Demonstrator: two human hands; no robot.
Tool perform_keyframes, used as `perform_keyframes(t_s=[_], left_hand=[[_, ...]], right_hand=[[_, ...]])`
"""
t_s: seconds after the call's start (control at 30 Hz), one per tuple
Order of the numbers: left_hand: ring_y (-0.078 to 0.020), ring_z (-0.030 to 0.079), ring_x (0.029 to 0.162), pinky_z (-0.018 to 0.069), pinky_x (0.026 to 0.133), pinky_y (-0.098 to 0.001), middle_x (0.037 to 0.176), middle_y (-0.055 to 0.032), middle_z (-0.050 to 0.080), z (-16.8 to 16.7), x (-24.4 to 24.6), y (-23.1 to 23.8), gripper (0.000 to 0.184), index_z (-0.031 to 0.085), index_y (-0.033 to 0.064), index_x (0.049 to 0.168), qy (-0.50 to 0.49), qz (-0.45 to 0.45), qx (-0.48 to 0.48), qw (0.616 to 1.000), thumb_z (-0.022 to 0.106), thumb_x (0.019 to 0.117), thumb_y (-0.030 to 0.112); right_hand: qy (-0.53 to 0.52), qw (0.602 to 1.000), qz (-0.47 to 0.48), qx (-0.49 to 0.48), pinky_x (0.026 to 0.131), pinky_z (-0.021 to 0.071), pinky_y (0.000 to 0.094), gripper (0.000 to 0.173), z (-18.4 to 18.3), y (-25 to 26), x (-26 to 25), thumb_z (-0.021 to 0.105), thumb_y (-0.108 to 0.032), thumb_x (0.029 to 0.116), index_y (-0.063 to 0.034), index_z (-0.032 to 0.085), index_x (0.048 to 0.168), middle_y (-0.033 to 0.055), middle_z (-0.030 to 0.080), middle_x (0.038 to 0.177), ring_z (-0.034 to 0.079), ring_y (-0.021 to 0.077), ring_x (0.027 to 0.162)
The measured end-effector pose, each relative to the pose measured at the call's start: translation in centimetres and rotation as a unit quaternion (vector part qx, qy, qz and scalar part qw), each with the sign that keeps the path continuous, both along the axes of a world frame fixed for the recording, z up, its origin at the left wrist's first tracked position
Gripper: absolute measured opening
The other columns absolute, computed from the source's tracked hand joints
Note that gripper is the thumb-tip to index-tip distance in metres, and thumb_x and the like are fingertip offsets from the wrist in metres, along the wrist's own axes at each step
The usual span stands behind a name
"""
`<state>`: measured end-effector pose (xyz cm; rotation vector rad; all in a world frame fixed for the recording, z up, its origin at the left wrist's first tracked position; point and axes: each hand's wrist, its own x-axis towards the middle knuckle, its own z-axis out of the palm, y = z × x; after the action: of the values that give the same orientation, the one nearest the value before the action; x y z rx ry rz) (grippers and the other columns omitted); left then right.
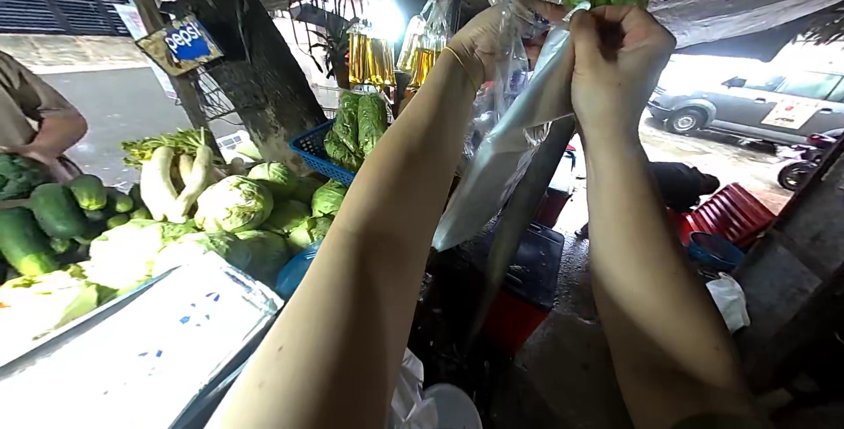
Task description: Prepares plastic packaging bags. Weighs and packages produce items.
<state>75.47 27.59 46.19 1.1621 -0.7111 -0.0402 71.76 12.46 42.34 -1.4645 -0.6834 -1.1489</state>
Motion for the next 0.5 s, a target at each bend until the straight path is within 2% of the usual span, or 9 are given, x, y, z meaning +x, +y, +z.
perform_keyframes(t_s=[0.17,0.27,0.4,0.5], left_hand=[[-0.0039,0.057,0.054,0.0508,0.050,-0.0174,0.064,0.0004,0.060,1.2,-0.3,-0.7,0.032,0.062,0.0088,0.082,-0.042,-0.001,0.096,0.995,0.043,0.1072,0.012],[-0.0035,0.055,0.049,0.0499,0.047,-0.0167,0.060,-0.0003,0.059,1.3,-0.8,-1.5,0.033,0.060,0.0085,0.077,-0.019,-0.008,0.090,0.996,0.044,0.1056,0.010],[-0.0032,0.054,0.048,0.0484,0.046,-0.0162,0.058,0.0009,0.055,1.4,-1.5,-1.9,0.034,0.058,0.0098,0.075,0.011,0.001,0.105,0.994,0.046,0.1067,0.012],[-0.0028,0.053,0.046,0.0471,0.044,-0.0156,0.056,0.0002,0.055,0.8,-2.9,-2.0,0.036,0.056,0.0088,0.072,0.024,-0.004,0.037,0.999,0.044,0.1052,0.005]], right_hand=[[-0.011,0.995,-0.099,-0.014,0.068,0.0508,0.0179,0.015,0.5,0.0,-0.6,0.063,-0.020,0.0964,-0.0058,0.067,0.101,-0.0056,0.066,0.081,0.061,-0.0026,0.070],[0.013,0.994,-0.105,0.010,0.067,0.0486,0.0178,0.013,0.4,-0.2,-0.8,0.064,-0.020,0.0949,-0.0075,0.066,0.099,-0.0071,0.064,0.080,0.059,-0.0031,0.069],[-0.037,0.998,-0.033,0.039,0.065,0.0503,0.0142,0.009,-0.4,-1.0,0.4,0.064,-0.014,0.0952,-0.0052,0.063,0.097,-0.0076,0.062,0.079,0.058,-0.0050,0.067],[-0.076,0.996,0.038,0.031,0.067,0.0543,0.0168,0.006,-0.6,-1.6,1.5,0.063,-0.010,0.0960,-0.0044,0.062,0.098,-0.0067,0.065,0.080,0.062,-0.0027,0.069]])
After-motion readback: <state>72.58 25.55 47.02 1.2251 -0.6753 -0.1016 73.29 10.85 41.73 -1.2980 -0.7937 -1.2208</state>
